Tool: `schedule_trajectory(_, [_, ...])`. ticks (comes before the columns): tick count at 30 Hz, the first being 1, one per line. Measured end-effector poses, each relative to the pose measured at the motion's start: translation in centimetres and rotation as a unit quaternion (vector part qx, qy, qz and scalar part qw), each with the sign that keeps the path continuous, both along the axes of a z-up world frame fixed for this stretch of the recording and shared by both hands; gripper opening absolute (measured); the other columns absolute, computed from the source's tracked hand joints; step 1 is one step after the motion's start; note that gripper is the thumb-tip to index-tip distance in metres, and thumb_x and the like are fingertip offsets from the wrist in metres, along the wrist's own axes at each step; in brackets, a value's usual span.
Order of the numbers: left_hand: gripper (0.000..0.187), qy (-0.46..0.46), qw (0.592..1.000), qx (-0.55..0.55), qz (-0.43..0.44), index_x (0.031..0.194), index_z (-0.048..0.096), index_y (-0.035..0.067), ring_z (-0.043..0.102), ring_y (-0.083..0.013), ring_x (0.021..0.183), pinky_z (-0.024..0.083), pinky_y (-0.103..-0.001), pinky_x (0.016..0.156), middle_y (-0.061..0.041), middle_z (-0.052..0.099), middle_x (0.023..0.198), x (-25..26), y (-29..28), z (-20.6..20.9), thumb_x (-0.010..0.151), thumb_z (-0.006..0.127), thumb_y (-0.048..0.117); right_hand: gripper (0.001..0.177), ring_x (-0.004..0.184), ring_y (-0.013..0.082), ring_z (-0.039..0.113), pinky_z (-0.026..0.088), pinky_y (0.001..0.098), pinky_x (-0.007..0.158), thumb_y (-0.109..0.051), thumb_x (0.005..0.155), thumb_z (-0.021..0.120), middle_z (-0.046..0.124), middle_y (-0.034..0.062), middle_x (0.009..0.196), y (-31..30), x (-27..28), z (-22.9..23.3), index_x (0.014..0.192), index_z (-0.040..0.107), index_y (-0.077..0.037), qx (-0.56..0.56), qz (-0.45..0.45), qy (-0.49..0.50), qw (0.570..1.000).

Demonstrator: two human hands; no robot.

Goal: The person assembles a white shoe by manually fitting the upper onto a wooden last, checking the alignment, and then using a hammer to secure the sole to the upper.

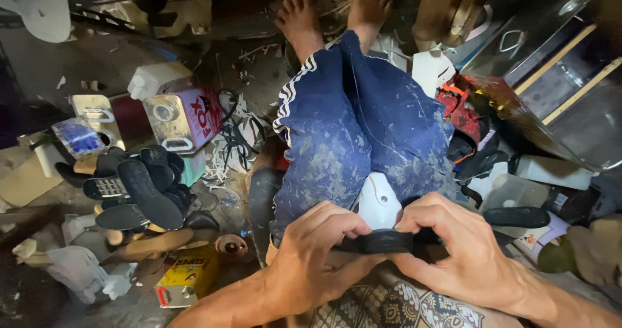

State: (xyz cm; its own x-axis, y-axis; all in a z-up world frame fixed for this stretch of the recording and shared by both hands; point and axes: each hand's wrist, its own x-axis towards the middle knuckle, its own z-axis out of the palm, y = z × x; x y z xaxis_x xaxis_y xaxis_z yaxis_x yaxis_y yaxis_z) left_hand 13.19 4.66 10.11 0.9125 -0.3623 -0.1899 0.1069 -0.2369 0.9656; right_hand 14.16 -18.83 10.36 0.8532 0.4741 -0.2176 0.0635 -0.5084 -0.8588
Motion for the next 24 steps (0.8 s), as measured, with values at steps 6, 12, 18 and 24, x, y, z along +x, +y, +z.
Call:
schedule_trajectory(6, [0.023, -0.029, 0.999, -0.01, 0.018, 0.096, 0.06, 0.009, 0.06, -0.0216, 0.074, 0.05, -0.031, 0.071, -0.005, 0.063, 0.085, -0.2, -0.4, -0.2, 0.093, 0.074, 0.027, 0.023, 0.071, 0.0119, 0.068, 0.053, 0.0231, 0.068, -0.022, 0.079, 0.081, 0.071, -0.0007, 0.085, 0.3, 0.4, 0.8, 0.09, 0.063, -0.013, -0.028, -0.005, -0.008, 1.0])
schedule_trajectory(12, [0.023, -0.043, 0.998, -0.014, 0.045, 0.093, 0.059, 0.009, 0.058, -0.0209, 0.071, 0.049, -0.03, 0.071, -0.004, 0.061, 0.081, -0.4, -0.6, -0.4, 0.09, 0.078, 0.02, 0.03, 0.073, 0.0108, 0.067, 0.053, 0.0223, 0.071, -0.025, 0.076, 0.084, 0.071, -0.0016, 0.086, 0.1, 0.1, 1.0, 0.094, 0.063, -0.012, -0.068, -0.01, 0.006, 0.998])
schedule_trajectory(18, [0.026, -0.022, 0.999, -0.029, 0.034, 0.097, 0.058, 0.011, 0.06, -0.0195, 0.071, 0.05, -0.031, 0.07, -0.003, 0.062, 0.082, -0.4, -0.1, -1.1, 0.088, 0.081, 0.021, 0.032, 0.071, 0.011, 0.066, 0.053, 0.0225, 0.068, -0.029, 0.076, 0.084, 0.07, -0.0023, 0.084, 0.4, 0.6, 0.8, 0.094, 0.065, -0.013, -0.07, -0.009, 0.019, 0.997])
schedule_trajectory(24, [0.03, -0.04, 0.997, -0.049, 0.053, 0.101, 0.057, 0.009, 0.059, -0.0221, 0.073, 0.051, -0.032, 0.072, -0.006, 0.063, 0.088, -0.7, 0.3, -1.3, 0.089, 0.082, 0.019, 0.037, 0.074, 0.0105, 0.07, 0.055, 0.0224, 0.072, -0.031, 0.075, 0.086, 0.073, 0.0005, 0.09, 0.5, 0.0, 0.7, 0.098, 0.065, -0.012, -0.092, 0.008, -0.04, 0.995])
